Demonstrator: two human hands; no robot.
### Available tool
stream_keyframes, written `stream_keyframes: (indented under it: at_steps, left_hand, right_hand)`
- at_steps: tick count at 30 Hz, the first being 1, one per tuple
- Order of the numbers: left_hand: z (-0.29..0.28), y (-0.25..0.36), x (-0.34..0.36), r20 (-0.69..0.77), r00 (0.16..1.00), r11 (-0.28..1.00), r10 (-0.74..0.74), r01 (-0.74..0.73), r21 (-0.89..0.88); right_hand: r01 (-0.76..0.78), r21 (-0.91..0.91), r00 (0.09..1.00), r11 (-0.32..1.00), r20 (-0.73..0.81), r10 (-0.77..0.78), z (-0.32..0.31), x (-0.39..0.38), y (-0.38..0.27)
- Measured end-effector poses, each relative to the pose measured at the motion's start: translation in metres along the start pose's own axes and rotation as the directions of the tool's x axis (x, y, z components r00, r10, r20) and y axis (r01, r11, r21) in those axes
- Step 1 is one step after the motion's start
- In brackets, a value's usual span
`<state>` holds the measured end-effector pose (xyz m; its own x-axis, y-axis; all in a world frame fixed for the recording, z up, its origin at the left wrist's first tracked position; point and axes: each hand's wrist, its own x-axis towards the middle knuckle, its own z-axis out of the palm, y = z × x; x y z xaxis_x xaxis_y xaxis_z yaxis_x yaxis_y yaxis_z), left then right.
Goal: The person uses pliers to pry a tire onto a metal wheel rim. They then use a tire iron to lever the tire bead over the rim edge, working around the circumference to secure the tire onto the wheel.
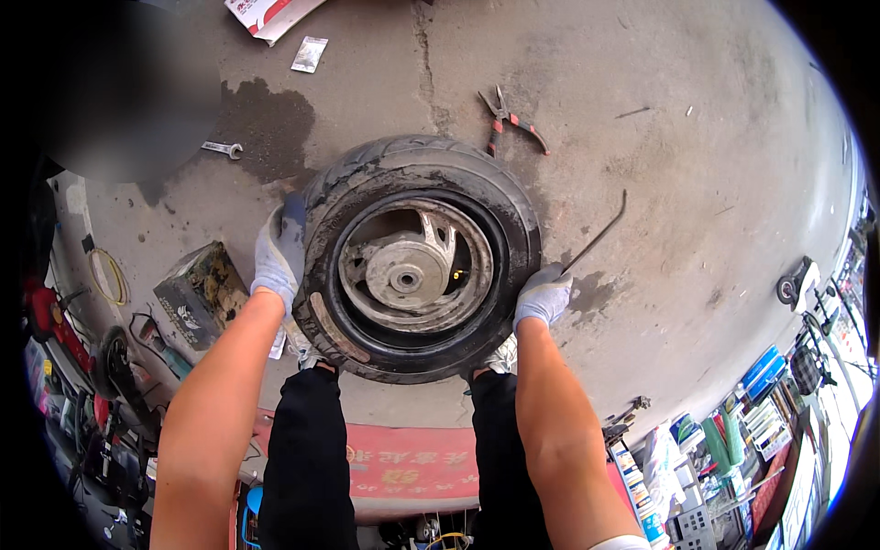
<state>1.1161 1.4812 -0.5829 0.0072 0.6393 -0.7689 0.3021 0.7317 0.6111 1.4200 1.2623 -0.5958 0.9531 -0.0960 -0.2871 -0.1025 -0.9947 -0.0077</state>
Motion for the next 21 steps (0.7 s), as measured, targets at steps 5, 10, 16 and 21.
stream_keyframes:
  at_steps: [5,10,16,21]
  left_hand:
    - [0.005,0.004,-0.008,-0.03,0.947,0.815,0.319,-0.258,0.519]
    - [0.014,0.018,-0.015,0.066,0.885,0.725,0.461,-0.419,0.546]
    - [0.013,0.02,-0.014,0.12,0.915,0.796,0.384,-0.394,0.459]
    - [0.007,0.013,-0.008,0.121,0.908,0.791,0.401,-0.409,0.454]
  right_hand:
    - [-0.003,0.004,0.996,1.0,0.088,0.002,-0.024,0.005,0.006]
    - [0.03,-0.132,0.999,0.991,0.02,-0.028,-0.029,0.001,-0.002]
    - [0.095,-0.187,0.995,0.978,0.029,-0.091,-0.036,0.004,-0.006]
    - [0.069,-0.157,0.998,0.985,0.008,-0.068,-0.032,-0.006,-0.007]
